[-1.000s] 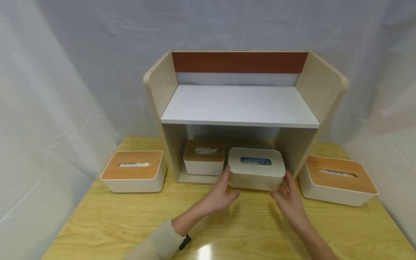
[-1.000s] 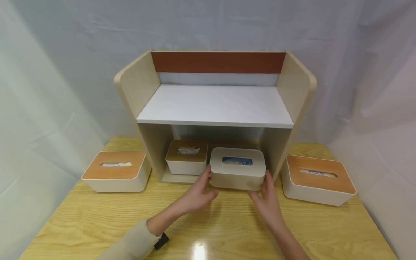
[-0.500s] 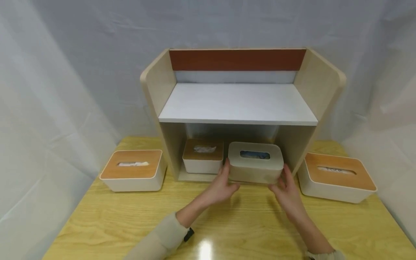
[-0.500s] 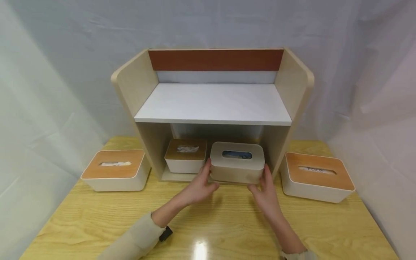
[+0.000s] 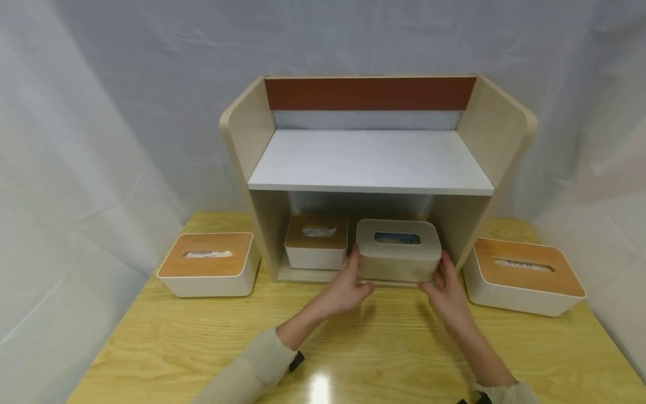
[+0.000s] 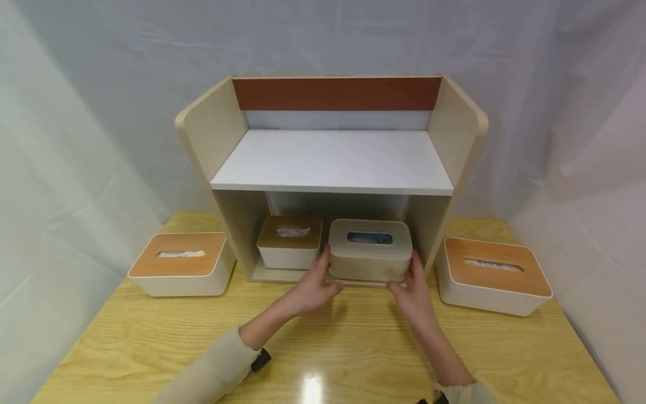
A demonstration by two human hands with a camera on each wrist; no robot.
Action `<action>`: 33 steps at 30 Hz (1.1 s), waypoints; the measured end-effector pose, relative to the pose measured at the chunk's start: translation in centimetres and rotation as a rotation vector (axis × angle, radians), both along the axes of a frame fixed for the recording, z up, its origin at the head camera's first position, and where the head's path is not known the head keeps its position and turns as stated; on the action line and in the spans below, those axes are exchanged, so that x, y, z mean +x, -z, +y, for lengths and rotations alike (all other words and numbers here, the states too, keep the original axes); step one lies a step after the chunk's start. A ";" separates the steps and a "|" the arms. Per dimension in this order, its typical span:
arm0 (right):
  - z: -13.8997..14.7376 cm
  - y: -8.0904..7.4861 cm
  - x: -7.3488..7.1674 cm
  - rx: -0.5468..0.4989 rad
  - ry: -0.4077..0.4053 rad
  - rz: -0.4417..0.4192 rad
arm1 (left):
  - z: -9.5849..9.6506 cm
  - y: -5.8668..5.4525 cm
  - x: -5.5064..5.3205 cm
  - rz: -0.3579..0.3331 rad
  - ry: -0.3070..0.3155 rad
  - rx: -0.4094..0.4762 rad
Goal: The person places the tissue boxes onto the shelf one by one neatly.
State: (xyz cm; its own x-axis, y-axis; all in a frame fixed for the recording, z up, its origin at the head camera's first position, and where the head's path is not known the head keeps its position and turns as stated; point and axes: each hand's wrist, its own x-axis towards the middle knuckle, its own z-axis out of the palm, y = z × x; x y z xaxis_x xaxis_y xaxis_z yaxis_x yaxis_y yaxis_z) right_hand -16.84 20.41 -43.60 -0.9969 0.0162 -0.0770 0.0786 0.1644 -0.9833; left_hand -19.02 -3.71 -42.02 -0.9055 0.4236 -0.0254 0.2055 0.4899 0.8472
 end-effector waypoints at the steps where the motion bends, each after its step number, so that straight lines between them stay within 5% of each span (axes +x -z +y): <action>1: 0.0 0.0 0.0 0.000 -0.001 0.007 | 0.0 0.0 0.0 0.000 0.001 0.000; 19: -0.2 0.3 0.6 0.034 -0.006 0.000 | -1.0 0.5 0.3 0.019 -0.020 0.066; 33: -1.5 -0.2 3.1 0.092 -0.048 -0.013 | -5.0 -0.5 3.0 -0.013 0.039 0.083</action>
State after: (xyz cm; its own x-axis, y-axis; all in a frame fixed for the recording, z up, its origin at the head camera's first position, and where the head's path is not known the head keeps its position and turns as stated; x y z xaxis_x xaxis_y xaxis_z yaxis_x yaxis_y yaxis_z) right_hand -13.75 18.89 -43.37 -0.9956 -0.0239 -0.0902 0.0810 0.2575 -0.9629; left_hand -16.02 -8.67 -41.52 -0.8882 0.4594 -0.0003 0.2115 0.4095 0.8874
